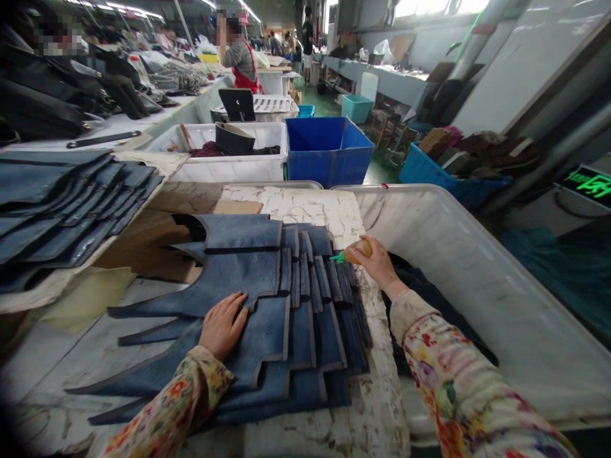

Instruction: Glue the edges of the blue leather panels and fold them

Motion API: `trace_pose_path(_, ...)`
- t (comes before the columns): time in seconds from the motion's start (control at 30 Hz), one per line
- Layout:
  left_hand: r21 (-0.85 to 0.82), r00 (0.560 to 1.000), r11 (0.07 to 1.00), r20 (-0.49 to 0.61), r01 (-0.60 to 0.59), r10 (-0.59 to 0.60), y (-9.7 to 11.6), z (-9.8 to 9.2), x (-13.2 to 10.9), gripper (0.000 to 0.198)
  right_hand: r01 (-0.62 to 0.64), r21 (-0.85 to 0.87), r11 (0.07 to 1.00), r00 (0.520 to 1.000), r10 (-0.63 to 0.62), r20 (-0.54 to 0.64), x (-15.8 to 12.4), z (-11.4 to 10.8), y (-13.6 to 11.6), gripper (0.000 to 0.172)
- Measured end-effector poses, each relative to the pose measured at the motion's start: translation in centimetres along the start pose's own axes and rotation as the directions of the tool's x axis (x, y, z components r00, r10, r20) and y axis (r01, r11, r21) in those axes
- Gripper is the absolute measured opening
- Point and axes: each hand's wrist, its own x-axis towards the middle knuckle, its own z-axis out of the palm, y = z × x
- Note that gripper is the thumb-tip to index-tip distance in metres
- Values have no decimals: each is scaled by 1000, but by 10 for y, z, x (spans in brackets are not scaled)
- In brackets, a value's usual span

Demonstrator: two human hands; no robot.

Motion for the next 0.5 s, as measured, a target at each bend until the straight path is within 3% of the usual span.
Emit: trace_pose_path(0.5,2,1000,1000,-4,-11,11,-1,0,-1,39,-20,-67,998,997,15,-72,51,21,1,56)
